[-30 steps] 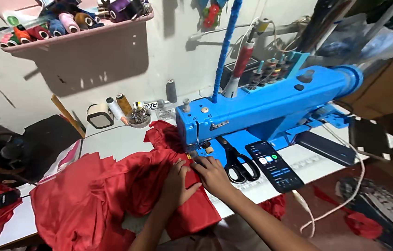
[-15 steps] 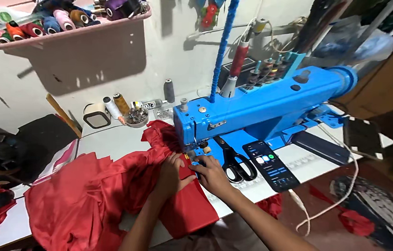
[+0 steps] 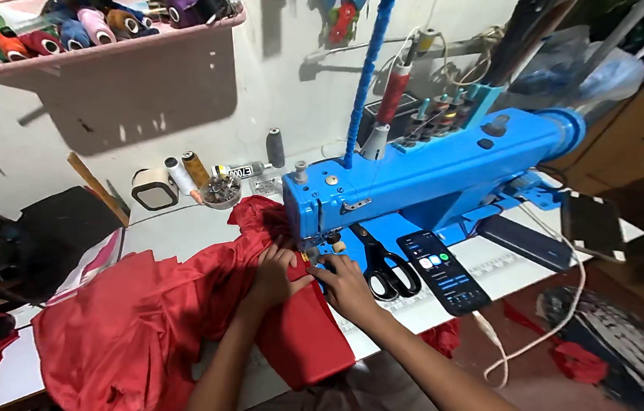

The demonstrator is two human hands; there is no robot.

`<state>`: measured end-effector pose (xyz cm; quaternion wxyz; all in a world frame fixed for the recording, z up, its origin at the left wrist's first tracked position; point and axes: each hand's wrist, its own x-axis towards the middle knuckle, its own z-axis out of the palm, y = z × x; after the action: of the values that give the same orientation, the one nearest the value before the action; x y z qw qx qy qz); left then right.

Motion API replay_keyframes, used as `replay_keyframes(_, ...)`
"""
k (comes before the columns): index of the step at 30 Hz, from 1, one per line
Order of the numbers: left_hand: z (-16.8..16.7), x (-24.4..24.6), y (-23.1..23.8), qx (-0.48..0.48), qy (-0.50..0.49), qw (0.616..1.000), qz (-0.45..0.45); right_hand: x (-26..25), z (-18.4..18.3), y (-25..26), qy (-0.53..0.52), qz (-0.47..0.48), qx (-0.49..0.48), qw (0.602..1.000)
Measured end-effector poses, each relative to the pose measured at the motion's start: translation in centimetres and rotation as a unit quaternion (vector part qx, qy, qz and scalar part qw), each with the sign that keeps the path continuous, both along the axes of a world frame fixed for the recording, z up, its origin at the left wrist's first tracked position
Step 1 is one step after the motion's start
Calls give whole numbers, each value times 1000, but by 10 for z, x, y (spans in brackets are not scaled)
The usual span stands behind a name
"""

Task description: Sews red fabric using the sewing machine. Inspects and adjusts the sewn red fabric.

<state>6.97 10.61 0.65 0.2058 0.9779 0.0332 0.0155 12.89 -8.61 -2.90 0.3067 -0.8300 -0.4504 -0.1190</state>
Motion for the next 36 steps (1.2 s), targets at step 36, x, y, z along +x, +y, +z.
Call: replay_keyframes(36,-37,-75,-76,-14,-231,972,41,-109,8,-62,35,-54,-9,998)
